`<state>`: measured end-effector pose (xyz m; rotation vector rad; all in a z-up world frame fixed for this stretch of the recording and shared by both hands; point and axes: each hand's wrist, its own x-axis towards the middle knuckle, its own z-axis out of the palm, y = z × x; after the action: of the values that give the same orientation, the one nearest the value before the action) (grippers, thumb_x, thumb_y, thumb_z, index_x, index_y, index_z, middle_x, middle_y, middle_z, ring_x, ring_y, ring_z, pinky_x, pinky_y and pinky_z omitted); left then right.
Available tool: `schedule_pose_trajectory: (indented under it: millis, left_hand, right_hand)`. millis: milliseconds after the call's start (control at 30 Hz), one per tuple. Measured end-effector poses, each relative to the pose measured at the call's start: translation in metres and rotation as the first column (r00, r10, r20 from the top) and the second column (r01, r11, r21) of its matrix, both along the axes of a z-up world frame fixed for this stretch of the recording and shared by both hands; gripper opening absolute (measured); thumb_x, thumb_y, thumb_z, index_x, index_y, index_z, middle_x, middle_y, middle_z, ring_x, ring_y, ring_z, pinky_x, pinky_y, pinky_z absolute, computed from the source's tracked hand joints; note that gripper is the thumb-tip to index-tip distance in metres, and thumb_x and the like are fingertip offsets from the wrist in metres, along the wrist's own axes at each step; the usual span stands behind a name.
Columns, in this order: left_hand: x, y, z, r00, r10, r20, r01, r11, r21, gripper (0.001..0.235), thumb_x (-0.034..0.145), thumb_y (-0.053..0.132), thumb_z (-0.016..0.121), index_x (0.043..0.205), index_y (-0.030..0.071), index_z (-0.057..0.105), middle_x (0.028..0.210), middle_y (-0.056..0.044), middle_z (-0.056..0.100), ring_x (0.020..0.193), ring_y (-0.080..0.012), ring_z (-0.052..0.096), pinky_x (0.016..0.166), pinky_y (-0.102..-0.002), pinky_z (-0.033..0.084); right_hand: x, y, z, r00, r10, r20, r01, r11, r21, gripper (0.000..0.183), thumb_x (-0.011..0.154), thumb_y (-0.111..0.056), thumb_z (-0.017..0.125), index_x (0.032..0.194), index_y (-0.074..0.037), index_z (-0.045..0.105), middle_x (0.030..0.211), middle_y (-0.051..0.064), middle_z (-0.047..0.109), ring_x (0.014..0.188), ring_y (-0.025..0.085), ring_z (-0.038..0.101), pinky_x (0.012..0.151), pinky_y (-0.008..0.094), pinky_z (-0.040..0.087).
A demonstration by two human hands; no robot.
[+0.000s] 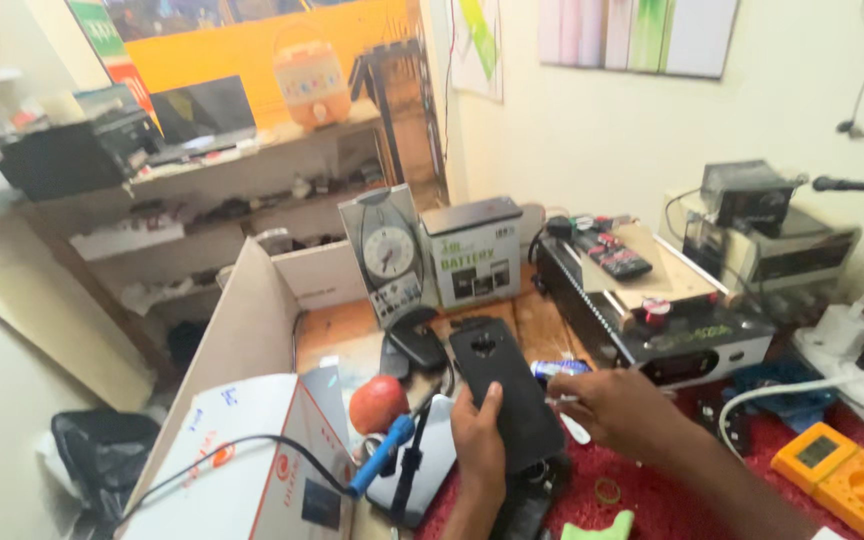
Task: The person uses a metal spudger to pry and separate a black plastic back cover from a disassembled mobile phone. The person repeatedly works along the edges and corners of the cover to release clips or adhesive, then flips the cover to continue prying on the opposite side.
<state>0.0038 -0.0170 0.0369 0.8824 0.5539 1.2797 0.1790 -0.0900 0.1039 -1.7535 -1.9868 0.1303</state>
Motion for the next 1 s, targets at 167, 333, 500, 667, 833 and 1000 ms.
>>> schedule_pose_trajectory:
  millis: [167,333,500,667,833,1000]
  left_hand:
    - [-0.001,0.0,0.004,0.999,-0.042,-0.012,0.041,0.998,-0.048,0.025,0.096,0.013,0.058,0.113,-0.003,0.066,0.096,-0.013,0.076,0.076,-0.0203,0.074,0.066,-0.033,0.062]
    - [-0.001,0.0,0.005,0.999,-0.054,0.002,0.054,0.997,-0.05,0.026,0.096,0.012,0.058,0.114,-0.005,0.067,0.094,-0.015,0.075,0.074,-0.0218,0.073,0.065,-0.034,0.061]
    - [0.001,0.0,0.006,0.999,-0.043,-0.007,0.043,0.996,-0.073,0.026,0.096,0.011,0.058,0.115,-0.005,0.067,0.096,-0.014,0.076,0.077,-0.0211,0.074,0.068,-0.032,0.062]
    - [0.0,-0.003,0.005,0.998,-0.038,-0.049,0.036,0.998,-0.045,0.025,0.096,0.012,0.059,0.115,-0.003,0.066,0.096,-0.014,0.075,0.077,-0.0204,0.074,0.067,-0.031,0.061]
    - [-0.001,-0.004,0.008,0.998,-0.051,-0.022,0.049,0.997,-0.055,0.023,0.097,0.011,0.059,0.115,-0.003,0.064,0.096,-0.013,0.075,0.077,-0.0199,0.073,0.066,-0.032,0.062]
    - [-0.001,-0.006,0.009,0.998,-0.062,0.01,0.062,0.997,-0.044,0.024,0.097,0.011,0.059,0.115,-0.003,0.064,0.097,-0.013,0.075,0.077,-0.0193,0.073,0.067,-0.031,0.062]
  right_hand:
    - [0.005,-0.002,0.001,0.993,0.118,-0.021,-0.116,0.989,0.088,0.02,0.088,-0.029,0.069,0.097,-0.012,0.075,0.089,0.01,0.077,0.081,0.033,0.073,0.069,0.045,0.057]
    - [0.004,-0.003,0.005,0.997,0.064,-0.049,-0.061,0.997,0.053,0.022,0.088,-0.032,0.07,0.102,-0.014,0.076,0.088,0.008,0.077,0.082,0.031,0.074,0.071,0.044,0.057]
    - [0.0,-0.004,0.009,0.999,-0.018,-0.03,0.016,0.998,-0.056,0.027,0.089,-0.033,0.07,0.113,-0.02,0.073,0.087,0.01,0.076,0.084,0.032,0.074,0.074,0.045,0.056]
    - [0.001,-0.005,0.01,1.0,-0.019,0.005,0.019,0.999,-0.04,0.025,0.086,-0.03,0.071,0.109,-0.021,0.076,0.091,0.008,0.078,0.083,0.03,0.075,0.074,0.044,0.059]
    - [0.0,-0.005,0.014,1.0,-0.01,0.011,0.01,0.999,-0.045,0.026,0.084,-0.027,0.072,0.11,-0.02,0.075,0.091,0.008,0.079,0.082,0.029,0.076,0.074,0.043,0.059]
    - [-0.005,-0.005,0.016,0.998,-0.07,0.002,0.07,0.995,-0.072,0.024,0.084,-0.029,0.074,0.106,-0.02,0.075,0.09,0.007,0.079,0.082,0.026,0.078,0.076,0.041,0.059]
